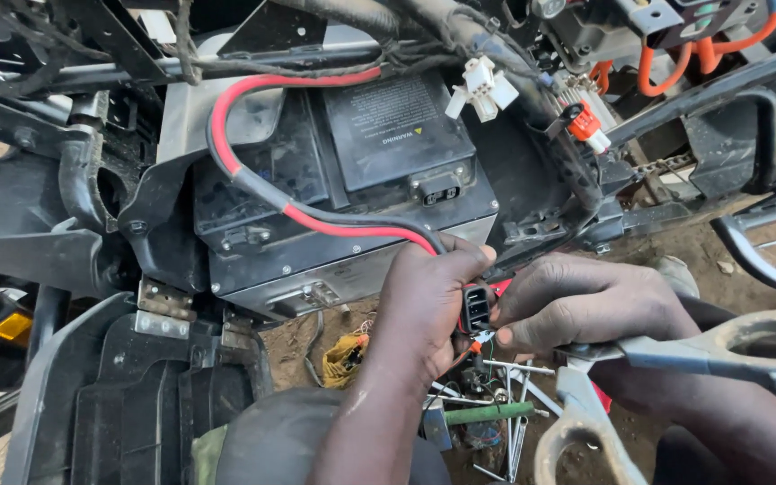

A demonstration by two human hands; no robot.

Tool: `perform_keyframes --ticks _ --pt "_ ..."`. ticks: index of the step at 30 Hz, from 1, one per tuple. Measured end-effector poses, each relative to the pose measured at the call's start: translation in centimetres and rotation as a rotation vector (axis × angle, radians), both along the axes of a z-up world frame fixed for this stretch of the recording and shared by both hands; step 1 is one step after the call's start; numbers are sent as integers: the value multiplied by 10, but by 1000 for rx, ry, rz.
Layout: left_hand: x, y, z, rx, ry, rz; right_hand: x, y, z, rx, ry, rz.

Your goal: Repairing the electrical wiring and battery connections of a motorcycle using scissors.

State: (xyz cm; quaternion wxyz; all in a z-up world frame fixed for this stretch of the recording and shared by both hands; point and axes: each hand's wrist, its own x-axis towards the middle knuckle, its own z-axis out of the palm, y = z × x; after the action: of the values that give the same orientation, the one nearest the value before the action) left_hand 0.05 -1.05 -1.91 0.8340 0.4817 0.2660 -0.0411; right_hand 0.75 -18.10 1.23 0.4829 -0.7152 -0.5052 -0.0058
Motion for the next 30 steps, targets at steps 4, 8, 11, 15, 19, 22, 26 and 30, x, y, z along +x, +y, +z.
perform_keyframes --ticks 4,8,11,15,19,22,26,30 --pt "0 -3 2 61 23 11 -1 1 3 15 -36 30" --pt "0 -3 12 -31 28 50 -5 -5 1 -6 18 -101" --pt "1 -4 20 -22 31 95 -1 -11 0 -37 88 -206" --pt "4 -9 14 -52 -9 228 -2 -2 -14 189 395 -314" --pt "12 -15 -3 -92 -135 357 -9 6 -15 170 633 -648" --pt "17 -15 -12 -79 -139 428 -11 4 -16 -37 179 -694" --pt "20 -14 -19 -103 -162 445 -13 12 -21 335 491 -690" --pt "14 -16 -11 -165 -196 442 -22 15 -22 463 620 -745"
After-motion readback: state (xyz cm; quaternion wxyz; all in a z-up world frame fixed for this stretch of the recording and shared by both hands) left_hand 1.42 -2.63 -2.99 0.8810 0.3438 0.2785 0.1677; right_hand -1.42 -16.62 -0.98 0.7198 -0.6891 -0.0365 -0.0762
